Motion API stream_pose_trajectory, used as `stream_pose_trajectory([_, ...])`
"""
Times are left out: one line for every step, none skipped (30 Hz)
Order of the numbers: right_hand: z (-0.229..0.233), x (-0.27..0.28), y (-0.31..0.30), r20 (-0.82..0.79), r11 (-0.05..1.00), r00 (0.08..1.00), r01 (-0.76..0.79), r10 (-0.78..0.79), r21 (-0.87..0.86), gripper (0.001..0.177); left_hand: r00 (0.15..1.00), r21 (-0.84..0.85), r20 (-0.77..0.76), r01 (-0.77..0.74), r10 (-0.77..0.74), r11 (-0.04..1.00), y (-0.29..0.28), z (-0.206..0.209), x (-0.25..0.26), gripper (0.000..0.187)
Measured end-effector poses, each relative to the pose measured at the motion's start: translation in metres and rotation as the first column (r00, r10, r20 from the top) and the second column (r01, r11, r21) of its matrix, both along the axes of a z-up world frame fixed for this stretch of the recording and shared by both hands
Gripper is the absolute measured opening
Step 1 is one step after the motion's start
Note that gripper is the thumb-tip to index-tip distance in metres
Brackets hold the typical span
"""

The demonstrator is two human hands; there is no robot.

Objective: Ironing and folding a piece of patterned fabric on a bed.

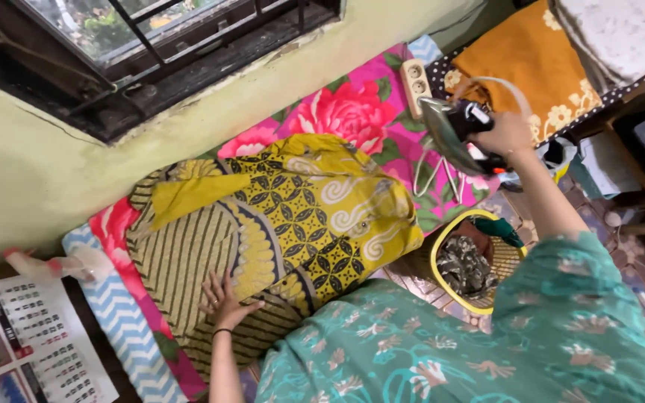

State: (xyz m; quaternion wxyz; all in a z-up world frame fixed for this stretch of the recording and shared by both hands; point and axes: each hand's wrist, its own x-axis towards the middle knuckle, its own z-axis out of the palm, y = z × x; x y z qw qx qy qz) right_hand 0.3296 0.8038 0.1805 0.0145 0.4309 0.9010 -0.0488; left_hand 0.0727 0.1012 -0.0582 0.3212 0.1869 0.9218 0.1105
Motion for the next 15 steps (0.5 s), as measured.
stream_pose_trajectory([-0.029,-0.002,0.017,0.000,1.000,1.000,-0.003,0.003,0.003,0.058,1.000,0.003,0.000,-0.003,0.003,1.000,0.000,0.002,0.002,0.156])
stream_pose_trajectory([-0.058,-0.007,0.035,-0.140,0.978,0.990,-0.013,-0.016,-0.206,0.057,1.000,-0.022,0.015,-0.005,0.006,1.000,0.002,0.003,0.001,0.155])
stream_pose_trajectory([-0.087,-0.013,0.053,-0.270,0.914,0.961,-0.054,-0.063,-0.403,0.057,1.000,-0.046,0.030,-0.007,0.008,0.999,0.003,0.005,0.001,0.154])
stream_pose_trajectory([-0.102,-0.034,0.053,-0.278,0.916,0.959,-0.070,-0.047,-0.396,0.057,1.000,-0.038,0.022,-0.021,0.022,0.999,0.005,0.005,0.000,0.154])
stream_pose_trajectory([-0.117,-0.056,0.053,-0.392,0.829,0.883,-0.005,-0.260,-0.560,0.048,1.000,-0.055,0.020,-0.012,0.013,0.998,0.008,0.004,0.000,0.154])
stream_pose_trajectory([-0.137,-0.072,0.046,-0.437,0.695,0.763,0.023,-0.477,-0.719,0.040,1.000,-0.081,0.025,0.000,0.002,0.997,0.003,0.005,0.004,0.154])
stream_pose_trajectory([-0.146,-0.093,0.044,-0.437,0.694,0.768,0.014,-0.469,-0.720,0.040,1.000,-0.083,0.024,-0.013,0.015,0.996,0.007,0.006,0.002,0.154])
stream_pose_trajectory([-0.157,-0.113,0.039,-0.514,0.614,0.631,-0.076,-0.581,-0.786,0.037,1.000,-0.111,0.022,-0.004,0.006,0.994,0.008,0.007,0.002,0.153])
stream_pose_trajectory([-0.168,-0.132,0.033,-0.549,0.534,0.475,-0.180,-0.688,-0.826,0.034,1.000,-0.139,0.022,0.005,-0.002,0.990,0.009,0.008,0.002,0.153])
stream_pose_trajectory([-0.185,-0.150,0.032,-0.545,0.528,0.483,-0.186,-0.685,-0.829,0.034,1.000,-0.144,0.022,-0.006,0.010,0.990,0.010,0.011,0.002,0.153])
stream_pose_trajectory([-0.202,-0.168,0.031,-0.648,0.609,0.314,-0.223,-0.694,-0.761,0.032,1.000,-0.151,0.018,-0.002,0.004,0.988,0.011,0.013,0.002,0.153])
stream_pose_trajectory([-0.220,-0.184,0.027,-0.723,0.686,0.133,-0.240,-0.678,-0.687,0.029,1.000,-0.161,0.016,0.005,-0.002,0.987,0.010,0.017,0.002,0.152])
stream_pose_trajectory([-0.242,-0.189,0.029,-0.718,0.678,0.141,-0.245,-0.682,-0.693,0.029,1.000,-0.169,0.018,-0.004,0.008,0.986,0.007,0.011,0.007,0.152])
stream_pose_trajectory([-0.262,-0.197,0.034,-0.848,0.834,0.056,-0.157,-0.527,-0.529,0.031,1.000,-0.151,-0.010,-0.004,0.002,0.988,0.006,0.005,0.006,0.150])
stream_pose_trajectory([-0.281,-0.206,0.039,-0.941,0.940,-0.007,-0.053,-0.337,-0.336,0.034,0.999,-0.134,-0.038,-0.003,-0.002,0.991,0.005,-0.001,0.004,0.148])
